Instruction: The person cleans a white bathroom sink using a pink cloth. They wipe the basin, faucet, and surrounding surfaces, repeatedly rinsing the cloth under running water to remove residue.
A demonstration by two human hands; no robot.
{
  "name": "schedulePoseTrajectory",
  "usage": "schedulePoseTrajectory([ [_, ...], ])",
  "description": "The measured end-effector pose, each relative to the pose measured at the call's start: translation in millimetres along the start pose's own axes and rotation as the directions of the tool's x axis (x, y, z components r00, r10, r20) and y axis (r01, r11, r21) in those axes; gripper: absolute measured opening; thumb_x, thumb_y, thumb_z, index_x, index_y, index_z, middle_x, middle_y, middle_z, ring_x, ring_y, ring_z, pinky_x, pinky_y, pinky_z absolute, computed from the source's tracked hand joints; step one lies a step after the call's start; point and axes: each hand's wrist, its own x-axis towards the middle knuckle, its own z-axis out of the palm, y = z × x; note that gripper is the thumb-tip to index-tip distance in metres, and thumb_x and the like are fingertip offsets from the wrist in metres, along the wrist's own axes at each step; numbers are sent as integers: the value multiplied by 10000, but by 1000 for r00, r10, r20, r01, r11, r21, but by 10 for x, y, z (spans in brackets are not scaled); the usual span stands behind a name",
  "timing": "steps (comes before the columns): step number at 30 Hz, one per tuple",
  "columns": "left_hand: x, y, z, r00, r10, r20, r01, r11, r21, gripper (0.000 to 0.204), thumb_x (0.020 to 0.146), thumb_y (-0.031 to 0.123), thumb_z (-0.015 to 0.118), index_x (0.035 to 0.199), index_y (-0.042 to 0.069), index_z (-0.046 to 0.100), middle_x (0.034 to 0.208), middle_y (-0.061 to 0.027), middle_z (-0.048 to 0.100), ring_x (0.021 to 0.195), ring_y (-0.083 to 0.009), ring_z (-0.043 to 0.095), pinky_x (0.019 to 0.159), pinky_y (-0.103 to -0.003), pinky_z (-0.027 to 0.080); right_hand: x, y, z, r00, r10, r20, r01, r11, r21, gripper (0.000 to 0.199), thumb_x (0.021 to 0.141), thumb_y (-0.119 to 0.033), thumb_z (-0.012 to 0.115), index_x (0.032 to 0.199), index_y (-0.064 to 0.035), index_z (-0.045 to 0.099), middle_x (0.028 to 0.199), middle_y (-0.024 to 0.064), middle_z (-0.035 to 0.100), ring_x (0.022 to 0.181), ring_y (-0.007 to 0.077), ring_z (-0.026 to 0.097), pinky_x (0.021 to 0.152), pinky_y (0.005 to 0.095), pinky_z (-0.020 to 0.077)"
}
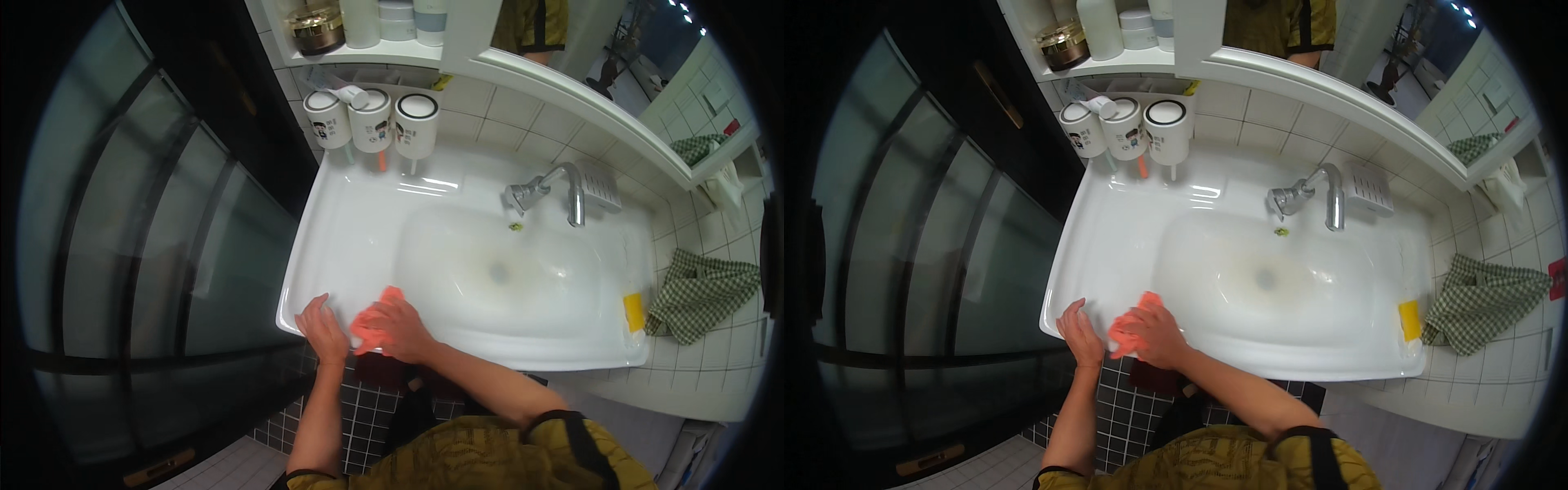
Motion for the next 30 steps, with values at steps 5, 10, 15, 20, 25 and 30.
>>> schedulePoseTrajectory([
  [5, 9, 43, 88, 994, -111, -3, 109, 967, 229, 358, 955, 316, 431, 1193, 96, 583, 1190, -84, 583, 1184, -281, 492, 1114, -594, 100, 469, 404, 198, 989, 146, 29, -139, 975, -174, 430, 673, -140, 672, 1094, -219, 637, 1289, -3, 513, 1260, 292, 395, 1009, 498, 338],
  [10, 9, 129, 177, 998, -57, -4, 56, 964, 259, 330, 950, 309, 453, 1179, 108, 582, 1163, -72, 590, 1171, -260, 505, 1111, -579, 120, 888, 1350, 49, 950, 249, -188, -293, 918, -269, 430, 714, -174, 659, 1141, -197, 618, 1328, 23, 489, 1239, 335, 405, 991, 480, 362],
  [15, -31, 50, 137, 997, -11, -79, 32, 964, 263, 387, 939, 328, 436, 1210, 79, 556, 1224, -99, 570, 1205, -290, 484, 1103, -576, 120, 1507, 1307, 261, 812, 540, -221, -579, 791, -196, 448, 732, -159, 645, 1175, -195, 592, 1334, 59, 489, 1277, 342, 349, 961, 492, 369],
  [20, -18, 98, 243, 983, 58, -173, -27, 984, 177, 471, 916, 358, 456, 1268, 50, 508, 1294, -150, 527, 1223, -327, 471, 1097, -592, 143, 1820, 1193, 769, 862, 301, -408, -398, 901, -175, 467, 745, -225, 642, 1207, -203, 578, 1272, 35, 521, 1231, 341, 380, 914, 532, 364],
  [25, -42, 45, 195, 988, -14, -151, 44, 979, 201, 529, 948, 433, 365, 1302, 59, 486, 1335, -120, 515, 1285, -308, 428, 1114, -569, 94, 1009, 283, 1049, 996, 82, -40, -86, 987, -139, 394, 809, -281, 583, 1195, -202, 584, 1260, 38, 529, 1200, 320, 450, 953, 479, 395],
  [30, -51, 38, 169, 993, -9, -118, 37, 971, 236, 512, 933, 401, 409, 1299, 52, 488, 1325, -132, 515, 1265, -314, 441, 1109, -577, 108, 1312, 619, 184, 993, -103, -54, 100, 993, -58, 310, 729, -219, 646, 1039, -241, 652, 1007, -59, 611, 1025, 233, 528, 807, 363, 467],
])
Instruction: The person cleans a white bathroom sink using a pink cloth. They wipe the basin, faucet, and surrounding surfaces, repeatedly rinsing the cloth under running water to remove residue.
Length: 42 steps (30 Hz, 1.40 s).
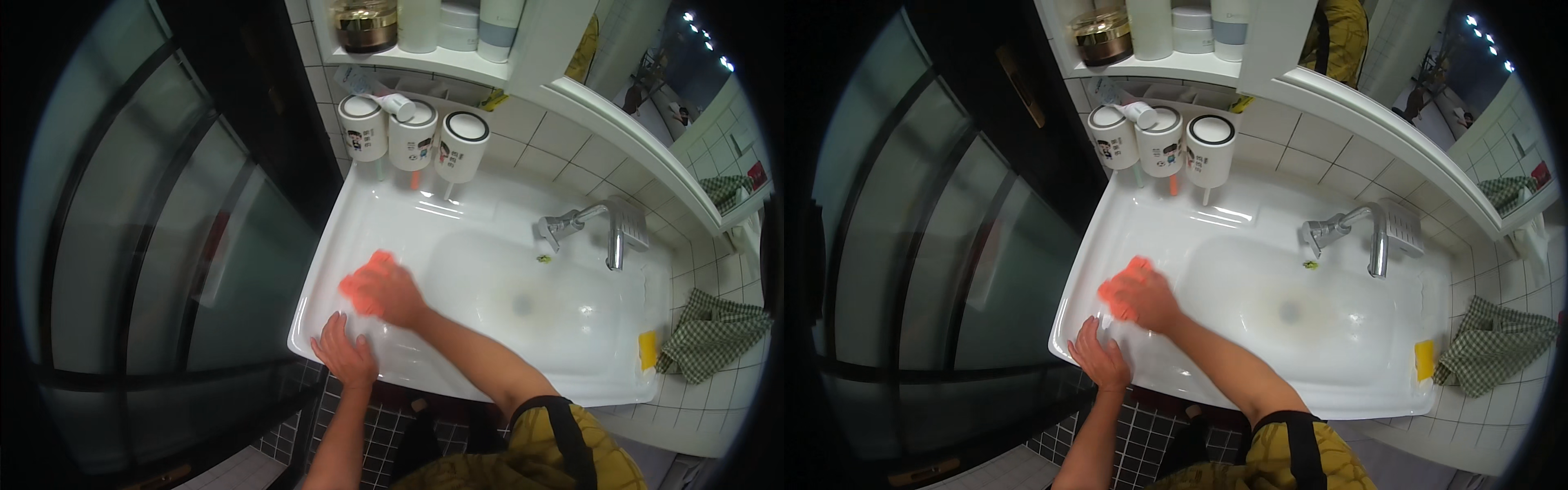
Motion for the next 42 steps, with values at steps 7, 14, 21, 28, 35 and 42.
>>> schedulePoseTrajectory([
  [7, 24, 125, 46, 999, 51, -4, -51, 998, 38, 442, 935, 303, 413, 1285, 46, 489, 1302, -133, 527, 1250, -316, 450, 1113, -559, 120, -835, 1719, -902, 958, 216, -189, -284, 807, -518, 439, 698, -82, 691, 1120, -159, 601, 1316, 18, 515, 1212, 327, 458, 955, 444, 419],
  [14, 12, 40, 40, 998, 49, -41, -46, 995, 88, 430, 956, 342, 409, 1251, 51, 526, 1256, -125, 560, 1191, -307, 500, 1094, -565, 179, -948, 1507, -678, 878, 365, -310, -448, 854, -265, 481, 697, -18, 603, 1167, -118, 568, 1367, 81, 454, 1282, 370, 356, 1059, 469, 331],
  [21, 3, -14, 51, 999, 36, 4, -36, 992, 124, 408, 945, 316, 433, 1252, 59, 511, 1266, -104, 549, 1209, -297, 482, 1111, -545, 157, -1220, 585, -101, 873, 481, -78, -478, 877, 55, 292, 814, -91, 540, 1103, -62, 512, 1221, 153, 500, 1204, 381, 415, 1061, 502, 279],
  [28, 17, 37, 43, 997, 26, 75, -39, 985, 167, 363, 918, 255, 501, 1233, 76, 523, 1229, -84, 563, 1205, -269, 482, 1111, -530, 175, -1922, 215, -1037, 594, 530, 605, -687, 725, 40, 301, 859, -162, 528, 1159, -139, 524, 1093, 132, 588, 1078, 358, 502, 961, 463, 384],
  [35, -240, 425, 191, 954, 79, 289, -94, 995, 38, 474, 845, 237, 627, 1261, 47, 504, 1269, -147, 531, 1217, -321, 466, 1114, -491, 221, -2402, 254, -1512, 447, 754, 481, -882, 461, 97, 517, 840, -205, 603, 1330, -114, 465, 1111, 129, 626, 985, 315, 590, 845, 408, 479],
  [42, -756, 1797, 659, 749, -218, 626, 649, 435, -624, 668, 848, 255, 711, 1400, 59, 391, 1312, -158, 499, 1194, -230, 509, 985, -331, 428, -2100, -99, -1538, 673, 493, 550, -733, 348, 585, 764, 849, -106, 618, 1495, -129, 210, 1323, 180, 492, 1167, 232, 540, 956, 351, 449],
])
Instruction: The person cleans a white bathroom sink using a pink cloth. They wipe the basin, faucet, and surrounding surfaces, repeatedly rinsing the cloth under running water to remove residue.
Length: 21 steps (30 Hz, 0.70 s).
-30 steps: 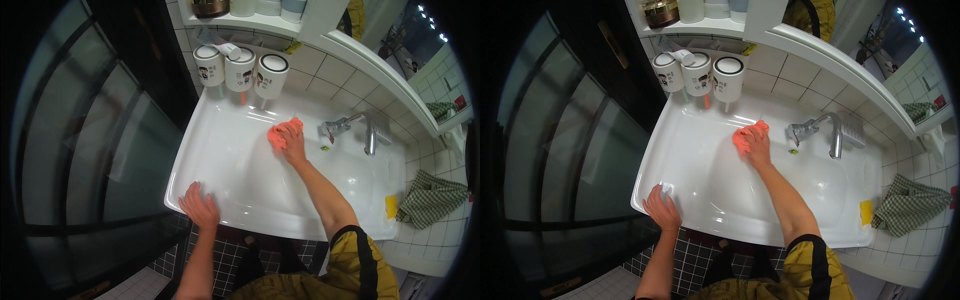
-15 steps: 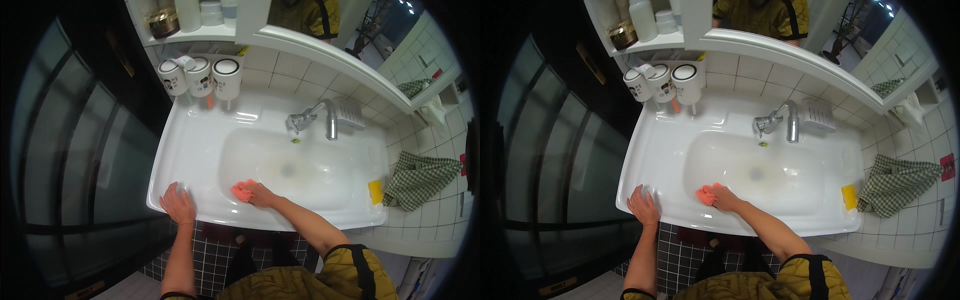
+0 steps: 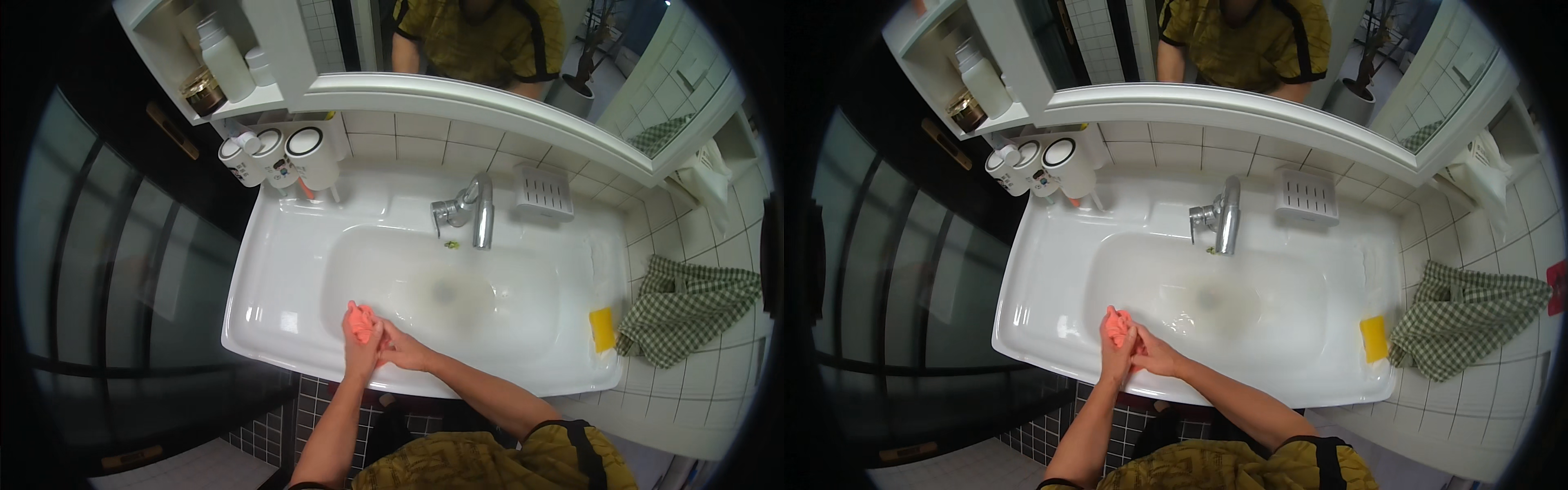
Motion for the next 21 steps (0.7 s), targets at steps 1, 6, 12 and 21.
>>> schedulePoseTrajectory([
  [1, 25, -7, 2, 1000, -9, 11, 8, 991, 135, 659, 839, 251, 719, 1387, 59, 405, 1279, -157, 527, 1164, -224, 532, 967, -330, 442, -39, 12, -144, 997, 19, 69, -26, 994, 103, 762, 856, -110, 617, 1499, -132, 208, 1334, 170, 490, 1186, 236, 531, 963, 353, 446],
  [6, -29, 128, -118, 991, 132, 1, -114, 856, 505, 621, 794, 159, 741, 1329, 49, 448, 1102, -151, 653, 994, -216, 638, 871, -348, 503, -547, 972, -1580, 986, -71, -149, -68, 647, -759, 610, 872, -245, 620, 1429, -134, 396, 1457, 138, 401, 1336, 326, 390, 1070, 481, 345],
  [12, -185, 10, -317, 936, 310, -163, -111, 704, 701, 686, 773, 130, 749, 1362, 54, 406, 1132, -188, 638, 1037, -308, 642, 879, -380, 507, -504, 1351, -2236, 997, 60, 39, 30, 152, -988, 581, 917, -395, 529, 1447, -207, 384, 1548, 84, 264, 1458, 257, 154, 1159, 484, 165],
  [21, -185, -92, -233, 865, 423, -269, -91, 660, 745, 658, 772, 209, 744, 1344, 84, 444, 1140, -164, 649, 1017, -322, 650, 849, -385, 518, 1195, 1089, -1754, 828, -509, 236, 324, 91, -942, 596, 840, -274, 621, 1392, -134, 446, 1468, -3, 411, 1363, 136, 352, 1151, 356, 248],
])
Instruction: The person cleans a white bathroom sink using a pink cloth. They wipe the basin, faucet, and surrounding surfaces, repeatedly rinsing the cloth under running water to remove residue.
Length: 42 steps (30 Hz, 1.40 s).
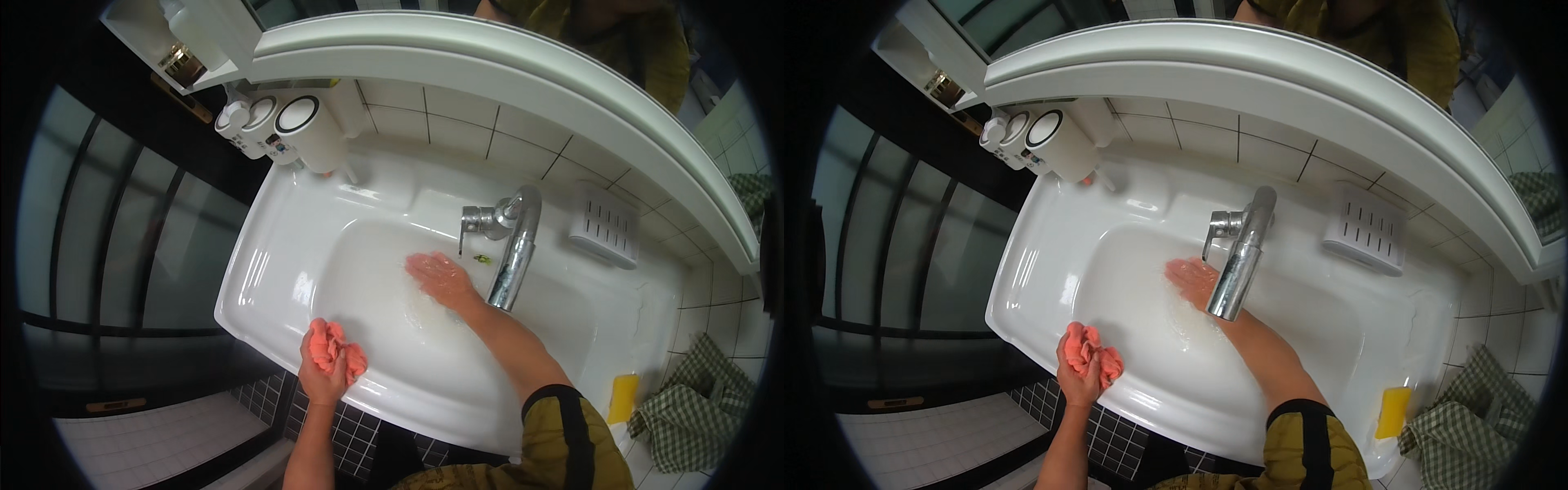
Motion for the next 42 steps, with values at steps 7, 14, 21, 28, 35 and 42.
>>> schedulePoseTrajectory([
  [7, -9, -71, 2, 1000, 2, -30, -1, 999, 53, 674, 758, 265, 763, 1330, 83, 456, 1075, -174, 668, 953, -350, 665, 790, -406, 527, -894, 176, -58, 979, 144, 143, -88, 936, -341, 623, 791, -287, 637, 1373, -128, 483, 1452, -13, 431, 1353, 129, 365, 1128, 403, 245],
  [14, 27, 11, -14, 999, 13, 32, -15, 997, 71, 644, 772, 201, 750, 1324, 39, 459, 1121, -191, 652, 1005, -329, 659, 841, -380, 524, 584, -338, -99, 996, 33, 87, -39, 997, 68, 604, 904, -355, 553, 1450, -169, 371, 1534, 13, 310, 1408, 184, 281, 1139, 469, 209],
  [21, 39, -88, -21, 998, 61, -17, -59, 993, 99, 700, 724, 306, 789, 1312, 79, 485, 926, -176, 683, 808, -369, 668, 684, -422, 530, 81, -1175, 214, 941, 51, 335, -165, 933, 320, 607, 970, -418, 441, 1504, -193, 259, 1582, 78, 165, 1452, 303, 159, 1151, 523, 163],
  [28, 22, -81, -83, 996, -28, 82, 20, 995, 100, 688, 743, 253, 774, 1317, 42, 460, 987, -195, 677, 877, -374, 672, 741, -407, 534, -801, -1060, -193, 794, -120, 596, -169, 898, 406, 572, 981, -396, 437, 1494, -196, 282, 1578, 73, 177, 1449, 289, 179, 1140, 533, 192],
  [35, 49, -66, -51, 995, 87, 41, -90, 992, 86, 682, 734, 234, 775, 1306, 23, 469, 1018, -208, 667, 875, -377, 673, 742, -407, 536, 959, -1603, 274, 997, 47, 69, -72, 902, 426, 584, 921, -348, 528, 1457, -188, 356, 1542, 68, 266, 1427, 280, 217, 1143, 541, 170],
  [42, 43, -80, -28, 998, 56, 35, -59, 995, 83, 667, 747, 231, 767, 1312, 39, 470, 1011, -203, 671, 872, -371, 676, 731, -398, 540, 1017, -1804, 322, 990, 138, 42, -140, 855, 499, 617, 919, -312, 534, 1481, -198, 307, 1566, 99, 194, 1454, 290, 150, 1159, 515, 138],
])
